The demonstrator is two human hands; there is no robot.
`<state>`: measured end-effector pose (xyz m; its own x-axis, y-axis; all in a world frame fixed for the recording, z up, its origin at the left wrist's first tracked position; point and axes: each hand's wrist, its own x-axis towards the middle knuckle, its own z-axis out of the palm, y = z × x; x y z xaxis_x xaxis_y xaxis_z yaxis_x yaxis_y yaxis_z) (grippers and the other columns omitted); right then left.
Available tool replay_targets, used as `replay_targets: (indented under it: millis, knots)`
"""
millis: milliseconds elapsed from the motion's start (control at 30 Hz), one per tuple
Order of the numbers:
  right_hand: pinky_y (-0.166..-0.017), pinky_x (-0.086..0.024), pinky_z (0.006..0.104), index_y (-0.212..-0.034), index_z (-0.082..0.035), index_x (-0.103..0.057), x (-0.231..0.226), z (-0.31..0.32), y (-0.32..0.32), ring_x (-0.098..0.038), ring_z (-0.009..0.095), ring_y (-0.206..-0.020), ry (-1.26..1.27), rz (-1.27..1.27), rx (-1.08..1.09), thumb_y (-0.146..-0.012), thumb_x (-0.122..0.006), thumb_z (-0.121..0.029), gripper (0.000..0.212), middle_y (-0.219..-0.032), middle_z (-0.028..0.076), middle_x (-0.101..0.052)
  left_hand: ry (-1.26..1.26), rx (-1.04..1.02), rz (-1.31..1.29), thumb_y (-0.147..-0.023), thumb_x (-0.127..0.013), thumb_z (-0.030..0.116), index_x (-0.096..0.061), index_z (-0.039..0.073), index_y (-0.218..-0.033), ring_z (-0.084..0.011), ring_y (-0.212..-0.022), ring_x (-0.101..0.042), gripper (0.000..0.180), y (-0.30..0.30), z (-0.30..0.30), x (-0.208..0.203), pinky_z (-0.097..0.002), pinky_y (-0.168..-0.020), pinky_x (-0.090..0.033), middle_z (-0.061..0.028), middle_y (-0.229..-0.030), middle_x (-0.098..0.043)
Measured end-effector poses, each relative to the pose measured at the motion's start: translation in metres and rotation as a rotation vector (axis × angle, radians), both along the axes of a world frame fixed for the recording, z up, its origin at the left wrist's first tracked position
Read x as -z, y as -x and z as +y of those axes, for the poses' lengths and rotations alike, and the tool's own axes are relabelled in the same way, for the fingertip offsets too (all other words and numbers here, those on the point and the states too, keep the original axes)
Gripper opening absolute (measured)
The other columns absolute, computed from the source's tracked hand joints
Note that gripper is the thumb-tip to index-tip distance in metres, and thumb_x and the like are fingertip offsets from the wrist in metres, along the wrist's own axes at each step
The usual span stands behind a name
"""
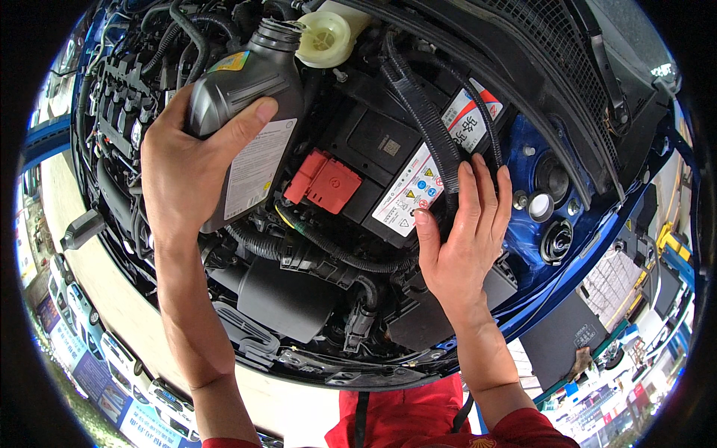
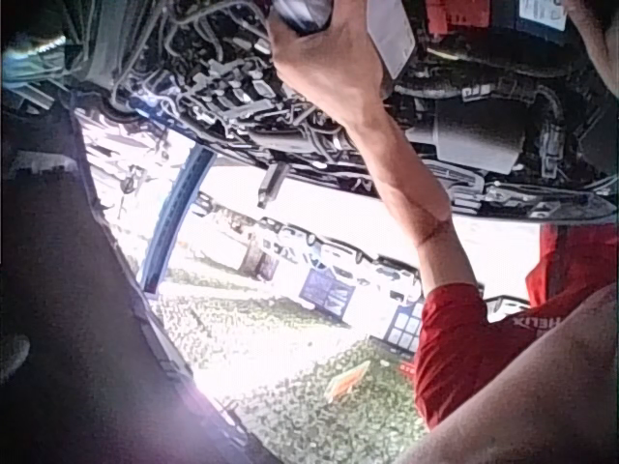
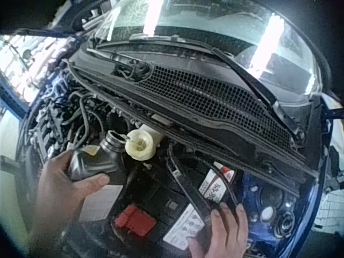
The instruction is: The person opens a bottle of motor oil and pours it into the engine's oil filler. They then operate a fluid exchange machine, place a protective cover over the engine bay, and connect a hose to the engine.
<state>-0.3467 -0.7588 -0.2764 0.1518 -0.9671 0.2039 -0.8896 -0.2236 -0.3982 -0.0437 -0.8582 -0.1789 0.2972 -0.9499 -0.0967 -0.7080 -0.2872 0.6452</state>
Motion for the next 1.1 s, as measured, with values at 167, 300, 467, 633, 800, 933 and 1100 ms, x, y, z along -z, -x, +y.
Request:
replay_targets:
  millis: [167,300,467,633,800,933,1100]
  knots:
    - [-0.130,-0.036,0.0648,-0.169,-0.001,-0.050,0.0011,0.0007,0.0002,-0.039,0.056,-0.160,0.004,0.003,0.000,-0.111,-0.073,-0.048,0.078,-0.169,0.026,-0.053,-0.020,-0.020,0.027,-0.091,-0.101,0.040,-0.082,-0.002,-0.125,-0.0121,-0.081,-0.077,0.058,0.0012,0.0001,0.0000,-0.0296,-0.079,-0.062,-0.0084,-0.096,-0.085]
    - [-0.129,-0.036,0.0650,-0.169,-0.001,-0.050,0.0003,-0.0002,-0.0001,-0.039,0.056,-0.161,0.002,-0.004,0.000,-0.111,-0.074,-0.047,0.078,-0.169,0.026,-0.053,-0.012,-0.007,0.023,-0.091,-0.101,0.040,-0.082,-0.002,-0.125,-0.0120,-0.081,-0.077,0.058,-0.0002,-0.0006,0.0012,-0.0295,-0.078,-0.062,-0.0083,-0.096,-0.085]
    - [-0.130,-0.036,0.0650,-0.169,-0.002,-0.050,0.0009,-0.0004,0.0006,-0.039,0.056,-0.161,0.005,-0.009,-0.003,-0.109,-0.075,-0.047,0.079,-0.170,0.026,-0.053,-0.027,-0.004,-0.001,-0.091,-0.102,0.039,-0.082,-0.002,-0.125,-0.0118,-0.081,-0.076,0.057,0.0007,-0.0013,-0.0008,-0.0289,-0.078,-0.062,-0.0080,-0.095,-0.085]
    - [-0.130,-0.036,0.0648,-0.169,-0.002,-0.050,0.0003,0.0000,0.0005,-0.039,0.055,-0.161,0.001,-0.004,-0.002,-0.109,-0.075,-0.046,0.079,-0.170,0.026,-0.053,-0.011,-0.003,0.009,-0.091,-0.102,0.037,-0.082,-0.002,-0.126,-0.0113,-0.080,-0.076,0.056,0.0006,-0.0011,0.0009,-0.0285,-0.077,-0.061,-0.0073,-0.095,-0.085]
    - [-0.130,-0.036,0.0644,-0.169,-0.002,-0.051,0.0002,0.0005,0.0002,-0.039,0.055,-0.161,-0.003,-0.004,0.002,-0.109,-0.075,-0.046,0.078,-0.170,0.025,-0.053,-0.016,-0.004,0.009,-0.092,-0.101,0.037,-0.083,-0.002,-0.125,-0.0110,-0.080,-0.076,0.054,0.0017,-0.0020,-0.0005,-0.0283,-0.077,-0.061,-0.0067,-0.095,-0.085]
    - [-0.130,-0.036,0.0643,-0.169,-0.002,-0.050,-0.0005,0.0003,-0.0001,-0.039,0.055,-0.161,-0.006,-0.003,0.002,-0.109,-0.076,-0.046,0.078,-0.170,0.025,-0.053,-0.020,-0.006,0.004,-0.092,-0.101,0.037,-0.083,-0.002,-0.125,-0.0110,-0.080,-0.076,0.054,0.0018,-0.0015,-0.0010,-0.0285,-0.077,-0.061,-0.0068,-0.095,-0.085]
    - [-0.130,-0.036,0.0644,-0.168,-0.002,-0.051,-0.0006,0.0000,-0.0002,-0.039,0.055,-0.161,-0.003,-0.005,0.004,-0.108,-0.077,-0.044,0.078,-0.170,0.025,-0.053,-0.024,-0.006,0.005,-0.091,-0.101,0.038,-0.082,-0.002,-0.125,-0.0118,-0.081,-0.077,0.055,0.0010,-0.0019,0.0001,-0.0288,-0.078,-0.062,-0.0077,-0.095,-0.085]
